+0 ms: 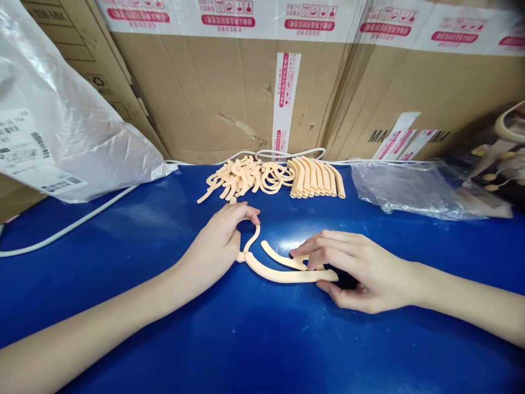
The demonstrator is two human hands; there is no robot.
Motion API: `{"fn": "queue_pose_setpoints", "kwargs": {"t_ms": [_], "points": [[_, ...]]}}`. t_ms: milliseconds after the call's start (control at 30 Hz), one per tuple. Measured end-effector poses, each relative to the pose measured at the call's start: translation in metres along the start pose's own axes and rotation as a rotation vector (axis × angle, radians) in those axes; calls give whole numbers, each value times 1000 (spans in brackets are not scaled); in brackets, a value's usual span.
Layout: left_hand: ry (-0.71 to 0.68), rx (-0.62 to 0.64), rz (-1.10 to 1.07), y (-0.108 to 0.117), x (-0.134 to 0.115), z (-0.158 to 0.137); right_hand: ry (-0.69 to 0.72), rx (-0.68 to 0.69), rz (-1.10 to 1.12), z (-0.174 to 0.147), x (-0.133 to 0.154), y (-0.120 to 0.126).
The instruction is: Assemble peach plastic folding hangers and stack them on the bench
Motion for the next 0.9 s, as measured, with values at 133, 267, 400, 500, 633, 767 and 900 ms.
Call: {"fn": "queue_pose_setpoints", "kwargs": {"t_ms": [133, 267, 400, 500, 633, 767, 900], "points": [[25, 16, -37, 0, 0, 1, 9, -8, -10, 0, 1, 1], [33, 48, -117, -1, -4, 2, -37, -26, -35, -1, -5, 3], [1, 72, -158, -3, -7, 0, -75, -61, -90, -2, -11, 6], [-83, 78, -156, -4, -13, -2, -97, -84, -146, -2, -14, 9], [-270, 87, -88, -6, -29, -7, -134, -58, -175, -3, -18, 8], [-349, 128, 0, -10, -36, -11, -149, -57, -194, -3, -19, 9], [-391, 125, 36, -9, -40, -13, -139, -71, -211, -2, -18, 10]]}}
Point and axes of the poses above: each hand's wrist, its own z-axis towards the middle knuckle, its own y-axis out of the back of the hand, x = y × z, the point moved 9 cm from there along z, towards the middle knuckle, and after that the axes turned 15 degrees about z, right-handed, at the moved point
